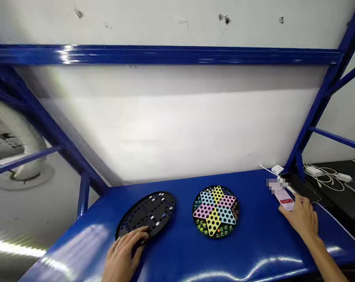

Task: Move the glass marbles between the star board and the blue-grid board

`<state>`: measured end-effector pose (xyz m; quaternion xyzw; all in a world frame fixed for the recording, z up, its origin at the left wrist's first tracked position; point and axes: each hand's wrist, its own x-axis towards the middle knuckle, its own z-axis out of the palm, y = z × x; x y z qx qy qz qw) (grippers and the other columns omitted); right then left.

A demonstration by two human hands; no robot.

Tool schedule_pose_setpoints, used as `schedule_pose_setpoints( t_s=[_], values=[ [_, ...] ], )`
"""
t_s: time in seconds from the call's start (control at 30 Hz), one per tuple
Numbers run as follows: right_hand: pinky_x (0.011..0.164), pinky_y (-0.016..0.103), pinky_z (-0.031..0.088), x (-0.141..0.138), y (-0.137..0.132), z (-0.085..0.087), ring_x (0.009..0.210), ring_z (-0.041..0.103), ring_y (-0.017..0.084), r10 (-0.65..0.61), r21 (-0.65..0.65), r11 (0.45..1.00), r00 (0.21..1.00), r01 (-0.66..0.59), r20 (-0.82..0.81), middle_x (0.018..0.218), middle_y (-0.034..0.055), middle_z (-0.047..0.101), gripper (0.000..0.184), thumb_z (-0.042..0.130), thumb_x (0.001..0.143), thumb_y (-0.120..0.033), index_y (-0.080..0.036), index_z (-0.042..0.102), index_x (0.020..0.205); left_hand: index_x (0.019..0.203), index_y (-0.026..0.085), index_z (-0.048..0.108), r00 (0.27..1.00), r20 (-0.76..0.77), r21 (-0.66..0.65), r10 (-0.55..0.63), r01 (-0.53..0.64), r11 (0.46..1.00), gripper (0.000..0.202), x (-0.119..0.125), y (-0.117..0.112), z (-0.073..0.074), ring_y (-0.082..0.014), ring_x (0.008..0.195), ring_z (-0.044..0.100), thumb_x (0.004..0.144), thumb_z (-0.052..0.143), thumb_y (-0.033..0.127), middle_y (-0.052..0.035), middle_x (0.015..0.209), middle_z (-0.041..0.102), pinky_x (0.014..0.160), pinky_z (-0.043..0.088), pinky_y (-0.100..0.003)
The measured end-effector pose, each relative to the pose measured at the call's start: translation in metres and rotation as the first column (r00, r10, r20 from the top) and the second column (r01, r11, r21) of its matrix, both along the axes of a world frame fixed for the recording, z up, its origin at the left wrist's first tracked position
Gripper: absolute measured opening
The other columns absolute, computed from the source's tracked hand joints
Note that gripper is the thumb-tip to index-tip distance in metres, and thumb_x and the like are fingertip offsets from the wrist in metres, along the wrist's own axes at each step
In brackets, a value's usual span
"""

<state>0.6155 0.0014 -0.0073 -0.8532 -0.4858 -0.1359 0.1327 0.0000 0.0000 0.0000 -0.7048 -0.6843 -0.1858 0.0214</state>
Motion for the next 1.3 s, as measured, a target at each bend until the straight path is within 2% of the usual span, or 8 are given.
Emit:
schedule_pose_setpoints(
  t_s=[0.17,0.27,0.43,0.53,0.67,0.83,1.0,1.3],
  values=[
    [0.09,0.054,0.048,-0.052,0.002,-0.005,0.119,0.055,0.039,0.272,0.195,0.949,0.956,-0.248,-0.107,0.128,0.0182,0.058,0.052,0.047,0.09,-0.053,-0.019,0.051,0.129,0.093,0.036,0.071,0.994,0.083,-0.091,-0.073,0.081,0.993,0.028,0.013,0.006,0.001,-0.0249,0.12,0.066,0.086,0.046,0.048,0.0033,0.127,0.073,0.115,0.04,-0.052],
    [0.096,0.048,0.047,-0.103,0.006,0.001,0.121,0.057,0.031,0.514,0.247,0.853,0.819,-0.459,-0.254,0.129,0.0115,0.059,0.042,0.05,0.092,-0.048,-0.025,0.053,0.127,0.09,0.033,0.069,0.99,0.1,-0.146,-0.104,0.118,0.982,0.024,0.036,0.01,0.01,-0.025,0.125,0.063,0.087,0.047,0.044,0.0023,0.129,0.072,0.118,0.035,-0.056],
    [0.098,0.045,0.047,-0.163,0.016,0.015,0.121,0.057,0.028,0.674,0.212,0.727,0.619,-0.653,-0.404,0.132,0.0079,0.061,0.04,0.055,0.091,-0.042,-0.029,0.054,0.129,0.086,0.03,0.066,0.987,0.103,-0.173,-0.123,0.139,0.975,0.019,0.071,0.014,0.018,-0.0255,0.127,0.06,0.085,0.047,0.032,0.002,0.13,0.07,0.119,0.028,-0.061],
    [0.096,0.044,0.048,-0.167,0.019,0.018,0.118,0.058,0.028,0.709,0.164,0.675,0.572,-0.719,-0.412,0.134,0.0061,0.062,0.042,0.057,0.089,-0.036,-0.03,0.055,0.13,0.082,0.028,0.064,0.986,0.128,-0.129,-0.11,0.127,0.983,0.017,0.085,0.013,0.019,-0.0269,0.12,0.063,0.086,0.05,0.037,-0.0006,0.121,0.073,0.116,0.035,-0.057],
    [0.093,0.044,0.048,-0.158,0.017,0.016,0.115,0.06,0.026,0.707,0.128,0.675,0.588,-0.727,-0.394,0.134,0.0047,0.063,0.037,0.053,0.088,-0.029,-0.031,0.058,0.124,0.077,0.025,0.062,0.974,0.18,-0.105,-0.135,0.156,0.982,0.028,0.108,0.012,0.024,-0.0255,0.101,0.068,0.091,0.048,0.045,-0.0028,0.098,0.075,0.098,0.049,-0.043],
    [0.097,0.044,0.047,-0.156,0.015,0.014,0.12,0.058,0.025,0.702,0.144,0.677,0.575,-0.722,-0.42,0.136,0.004,0.063,0.035,0.051,0.088,-0.025,-0.03,0.058,0.122,0.1,0.026,0.066,0.957,0.224,-0.089,-0.185,0.209,0.974,0.03,0.145,0.034,0.044,-0.0233,0.106,0.065,0.098,0.039,0.037,-0.0054,0.11,0.072,0.092,0.05,-0.036],
    [0.099,0.045,0.047,-0.156,0.015,0.012,0.123,0.057,0.025,0.686,0.162,0.692,0.57,-0.703,-0.453,0.137,0.0029,0.063,0.031,0.052,0.09,-0.029,-0.03,0.059,0.121,0.121,0.027,0.066,0.959,-0.014,-0.332,-0.283,0.263,0.906,0.032,0.176,0.077,0.067,-0.023,0.114,0.065,0.096,0.047,0.024,-0.0055,0.128,0.067,0.092,0.051,-0.033],
    [0.101,0.046,0.047,-0.156,0.016,0.011,0.123,0.058,0.026,0.67,0.17,0.705,0.569,-0.688,-0.476,0.137,0.0027,0.063,0.028,0.053,0.091,-0.033,-0.031,0.061,0.118,0.099,0.023,0.075,0.922,-0.108,-0.502,-0.371,0.272,0.821,0.021,0.187,0.115,0.074,-0.0271,0.103,0.071,0.087,0.059,0.018,-0.0102,0.113,0.074,0.086,0.053,-0.034]
  ],
)
